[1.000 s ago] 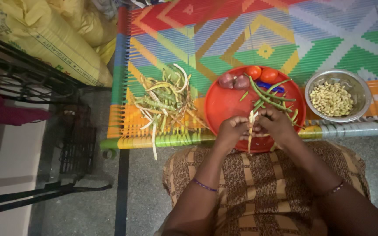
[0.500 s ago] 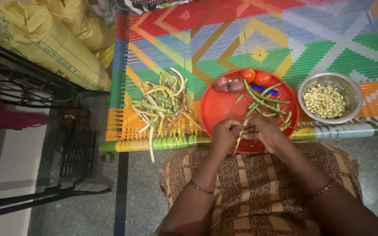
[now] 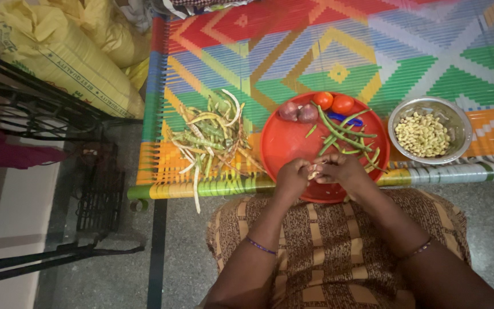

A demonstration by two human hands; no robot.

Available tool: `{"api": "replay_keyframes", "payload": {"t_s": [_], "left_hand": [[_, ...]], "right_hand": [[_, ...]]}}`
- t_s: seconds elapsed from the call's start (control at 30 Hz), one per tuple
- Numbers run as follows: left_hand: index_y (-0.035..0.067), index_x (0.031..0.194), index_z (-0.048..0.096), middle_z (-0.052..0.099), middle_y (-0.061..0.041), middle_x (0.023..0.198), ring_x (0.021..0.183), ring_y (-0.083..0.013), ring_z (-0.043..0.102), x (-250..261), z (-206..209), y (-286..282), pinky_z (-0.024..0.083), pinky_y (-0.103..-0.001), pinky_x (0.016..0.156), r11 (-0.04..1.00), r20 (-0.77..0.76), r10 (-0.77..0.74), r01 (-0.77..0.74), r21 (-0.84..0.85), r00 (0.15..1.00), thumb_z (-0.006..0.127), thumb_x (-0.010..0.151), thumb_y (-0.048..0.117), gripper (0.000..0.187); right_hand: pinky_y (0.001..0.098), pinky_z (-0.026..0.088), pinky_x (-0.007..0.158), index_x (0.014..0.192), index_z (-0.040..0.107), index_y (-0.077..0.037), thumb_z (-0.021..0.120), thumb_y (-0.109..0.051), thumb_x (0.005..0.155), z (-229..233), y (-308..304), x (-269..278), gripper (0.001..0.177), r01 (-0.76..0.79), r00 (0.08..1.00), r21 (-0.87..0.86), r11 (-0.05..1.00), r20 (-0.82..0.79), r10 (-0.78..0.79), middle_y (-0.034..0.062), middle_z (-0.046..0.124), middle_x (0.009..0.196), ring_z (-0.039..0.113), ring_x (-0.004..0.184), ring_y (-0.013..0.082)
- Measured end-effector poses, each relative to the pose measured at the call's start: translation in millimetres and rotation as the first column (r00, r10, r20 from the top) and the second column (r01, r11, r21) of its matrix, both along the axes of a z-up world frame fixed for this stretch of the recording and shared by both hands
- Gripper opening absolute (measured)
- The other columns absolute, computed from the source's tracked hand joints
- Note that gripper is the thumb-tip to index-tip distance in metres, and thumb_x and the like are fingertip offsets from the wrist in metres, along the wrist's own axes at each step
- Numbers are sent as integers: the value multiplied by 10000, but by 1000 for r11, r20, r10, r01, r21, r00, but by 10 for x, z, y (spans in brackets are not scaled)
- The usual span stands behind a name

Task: The person shells beans by prying open pods by hand, extracting the seeds, and discarding the empty pods onto a pile.

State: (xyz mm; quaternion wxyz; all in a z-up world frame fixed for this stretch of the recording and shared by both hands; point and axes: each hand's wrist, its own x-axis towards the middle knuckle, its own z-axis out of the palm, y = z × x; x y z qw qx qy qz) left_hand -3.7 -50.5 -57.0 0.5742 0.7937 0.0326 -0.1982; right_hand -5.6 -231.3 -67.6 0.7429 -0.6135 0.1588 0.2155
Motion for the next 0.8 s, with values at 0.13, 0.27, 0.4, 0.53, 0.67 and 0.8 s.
{"api": "replay_keyframes", "payload": {"t_s": [0.13, 0.27, 0.4, 0.53, 0.67, 0.8], "left_hand": [[2, 1056, 637, 693, -164, 823, 614, -214, 680, 9, -84, -6, 540, -395, 603, 999, 40, -22, 20, 31, 999, 551, 1009, 125, 158], [13, 1069, 622, 690, -167, 866, 643, -262, 693, 3, -183, -16, 539, -412, 616, 997, 95, 8, -16, 81, 995, 533, 1001, 98, 141], [11, 1020, 663, 716, -187, 924, 832, -320, 697, -10, -146, -35, 545, -428, 724, 984, 530, -24, -72, 160, 847, 602, 976, 55, 86], [27, 1024, 678, 723, -153, 905, 779, -262, 713, -53, 50, -85, 560, -394, 703, 995, 369, 44, -75, 70, 928, 599, 973, 63, 101], [19, 1040, 664, 698, -144, 859, 733, -231, 686, -44, 56, -79, 544, -375, 678, 996, 257, 85, -91, 9, 963, 575, 1021, 89, 114], [18, 1041, 675, 705, -86, 875, 735, -151, 668, -7, 83, -49, 559, -309, 652, 968, 158, 160, -123, -220, 974, 607, 1015, 114, 121]], "right_hand": [[314, 628, 767, 1147, 697, 46, 627, -22, 943, -41, -26, 6, 226, -20, 1000, 12, 1000, 19, 20, 124, 756, 1007, 728, 826, 195], [318, 632, 856, 1163, 667, 50, 578, 16, 905, 17, -17, 10, 275, -20, 999, 52, 998, 51, 18, 116, 745, 1045, 739, 874, 214], [342, 605, 901, 1153, 568, 15, 634, -32, 904, 181, 54, 30, 262, -82, 996, 182, 980, -22, 87, 111, 713, 1049, 718, 934, 210], [364, 565, 823, 1127, 569, -34, 684, -209, 932, 128, 129, -17, 286, -92, 987, 73, 993, -122, 101, 96, 693, 984, 668, 879, 207], [357, 592, 745, 1038, 613, 0, 728, -158, 911, -64, 124, -19, 234, -19, 994, 56, 998, -103, 25, 116, 677, 942, 662, 811, 229], [315, 625, 745, 1003, 599, -10, 728, -110, 888, -95, 78, 2, 200, 34, 998, 95, 995, -63, -28, 85, 678, 959, 691, 847, 178]]}}
